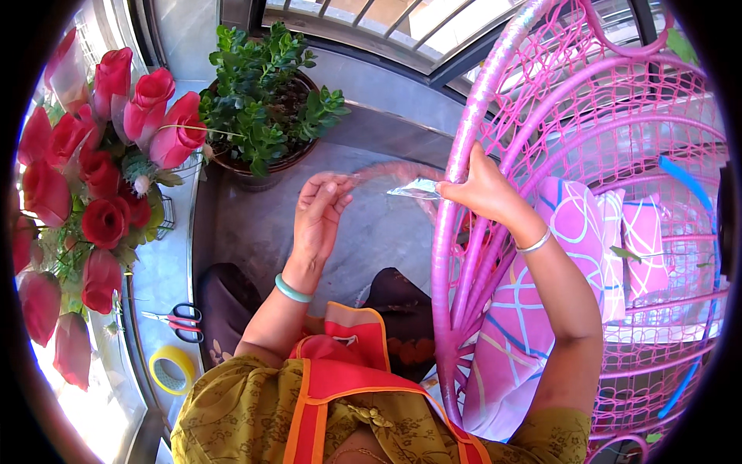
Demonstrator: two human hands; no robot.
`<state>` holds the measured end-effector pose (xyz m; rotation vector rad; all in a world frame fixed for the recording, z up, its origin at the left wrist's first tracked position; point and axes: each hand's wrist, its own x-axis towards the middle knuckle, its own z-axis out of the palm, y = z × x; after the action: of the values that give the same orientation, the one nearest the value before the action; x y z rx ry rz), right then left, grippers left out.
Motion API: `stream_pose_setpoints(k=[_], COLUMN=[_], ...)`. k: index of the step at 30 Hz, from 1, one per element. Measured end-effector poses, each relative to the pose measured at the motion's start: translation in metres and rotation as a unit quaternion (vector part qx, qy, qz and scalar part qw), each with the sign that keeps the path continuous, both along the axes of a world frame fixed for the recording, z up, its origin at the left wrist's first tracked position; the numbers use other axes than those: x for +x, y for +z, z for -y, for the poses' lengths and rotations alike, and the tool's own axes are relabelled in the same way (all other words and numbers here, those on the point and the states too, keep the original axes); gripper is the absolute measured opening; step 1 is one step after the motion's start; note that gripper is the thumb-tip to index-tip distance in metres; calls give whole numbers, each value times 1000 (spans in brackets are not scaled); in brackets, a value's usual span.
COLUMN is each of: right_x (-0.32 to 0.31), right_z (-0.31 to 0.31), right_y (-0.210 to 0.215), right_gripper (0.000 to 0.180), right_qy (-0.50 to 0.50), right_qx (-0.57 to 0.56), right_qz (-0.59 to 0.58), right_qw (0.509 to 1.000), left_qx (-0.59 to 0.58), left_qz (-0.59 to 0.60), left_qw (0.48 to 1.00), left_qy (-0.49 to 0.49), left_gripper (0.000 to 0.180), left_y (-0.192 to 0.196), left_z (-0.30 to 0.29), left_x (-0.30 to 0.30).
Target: The person wraps clear tape around the pink frame of a woven chair, pulling the tape from a roll and pressing it against the chair frame by hand.
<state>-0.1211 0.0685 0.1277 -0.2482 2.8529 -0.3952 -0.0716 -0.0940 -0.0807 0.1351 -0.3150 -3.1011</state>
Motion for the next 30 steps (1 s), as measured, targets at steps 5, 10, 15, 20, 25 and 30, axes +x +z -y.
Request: stream_pose_setpoints(k=[5, 10, 15, 20, 25, 30], right_x=[-13, -24, -29, -28, -20, -10], right_z=[-1, -6, -8, -6, -1, 2], right_y=[-1, -1, -1, -1, 1, 2], right_gripper=[60, 56, 55, 55, 58, 58], right_qy=[16, 17, 11, 7, 14, 17], right_qx=[-7, -9, -8, -21, -12, -21], right_qz=[-1, 4, -5, 29, 26, 14], right_qw=[1000, 1000, 1000, 999, 999, 1000], left_qx=[-66, -195, -540, -595, -581, -567], left_qz=[-17, -39, -186, -391, -392, -338], left_qw=[998, 976, 779, 610, 610, 669], left_qy=[6, 85, 260, 348, 370, 342], left_gripper=[8, 9, 15, 18, 17, 18], left_y=[1, 13, 37, 48, 52, 56], left_z=[5, 8, 20, 17, 14, 28], left_x=[-10, -6, 22, 42, 48, 41])
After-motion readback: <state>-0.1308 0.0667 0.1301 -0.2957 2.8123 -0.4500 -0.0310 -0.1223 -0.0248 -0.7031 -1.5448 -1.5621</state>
